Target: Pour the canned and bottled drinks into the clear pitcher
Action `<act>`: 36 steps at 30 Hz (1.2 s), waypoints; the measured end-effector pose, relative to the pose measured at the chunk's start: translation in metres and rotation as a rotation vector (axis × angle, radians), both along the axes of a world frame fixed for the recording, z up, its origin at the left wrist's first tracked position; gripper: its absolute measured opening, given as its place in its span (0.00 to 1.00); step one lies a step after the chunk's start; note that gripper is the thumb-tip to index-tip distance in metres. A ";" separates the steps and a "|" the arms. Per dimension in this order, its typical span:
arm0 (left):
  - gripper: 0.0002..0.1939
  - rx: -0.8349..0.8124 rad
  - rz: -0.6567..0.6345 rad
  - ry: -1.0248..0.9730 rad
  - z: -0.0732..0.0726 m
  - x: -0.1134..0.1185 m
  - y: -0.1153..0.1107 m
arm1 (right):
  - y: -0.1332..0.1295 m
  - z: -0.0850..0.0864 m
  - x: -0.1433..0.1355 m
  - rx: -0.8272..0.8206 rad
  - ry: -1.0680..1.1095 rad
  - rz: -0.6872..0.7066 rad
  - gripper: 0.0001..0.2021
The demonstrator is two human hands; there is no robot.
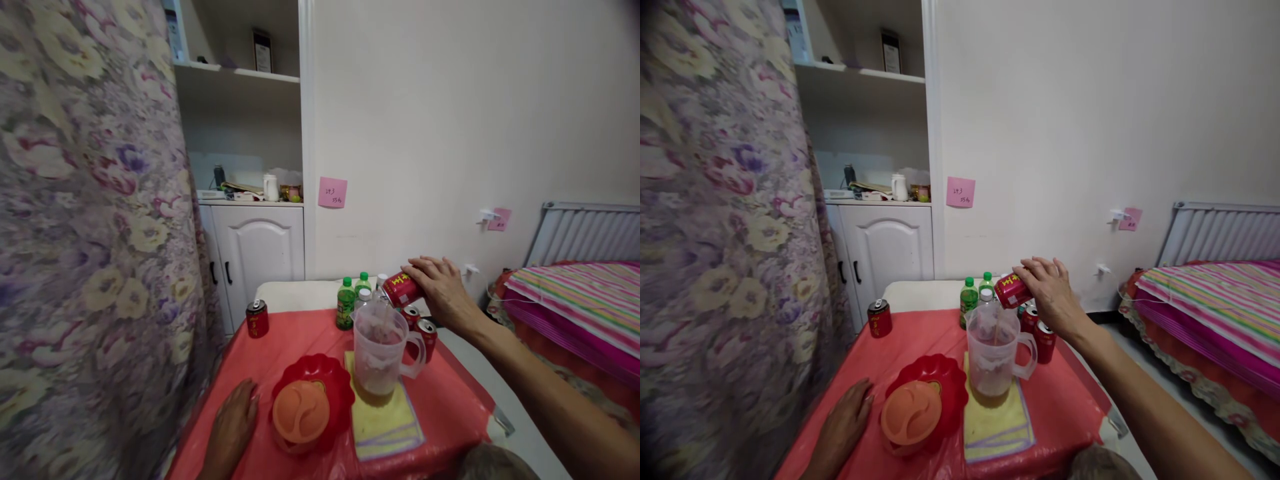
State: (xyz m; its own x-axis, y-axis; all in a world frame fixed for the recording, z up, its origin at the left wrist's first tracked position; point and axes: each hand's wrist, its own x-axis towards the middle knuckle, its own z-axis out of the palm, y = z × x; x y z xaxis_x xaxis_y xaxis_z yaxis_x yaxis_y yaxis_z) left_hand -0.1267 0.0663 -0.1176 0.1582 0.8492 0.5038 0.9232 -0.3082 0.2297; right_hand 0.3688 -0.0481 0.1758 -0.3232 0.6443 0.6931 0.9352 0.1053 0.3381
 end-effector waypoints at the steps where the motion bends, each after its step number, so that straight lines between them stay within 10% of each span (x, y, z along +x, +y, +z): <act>1: 0.26 -0.001 0.001 0.000 0.000 0.000 0.000 | -0.001 0.000 -0.001 -0.008 -0.005 -0.005 0.25; 36: 0.24 0.025 0.017 0.007 -0.002 0.003 -0.002 | 0.003 0.001 -0.040 -0.187 -0.137 0.108 0.29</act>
State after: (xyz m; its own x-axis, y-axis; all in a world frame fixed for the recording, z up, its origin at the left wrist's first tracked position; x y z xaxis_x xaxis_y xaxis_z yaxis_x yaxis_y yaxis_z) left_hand -0.1239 0.0646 -0.1194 0.1473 0.8389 0.5239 0.9301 -0.2977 0.2152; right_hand 0.3284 -0.0455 0.1768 -0.4796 0.7141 0.5100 0.8620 0.2746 0.4260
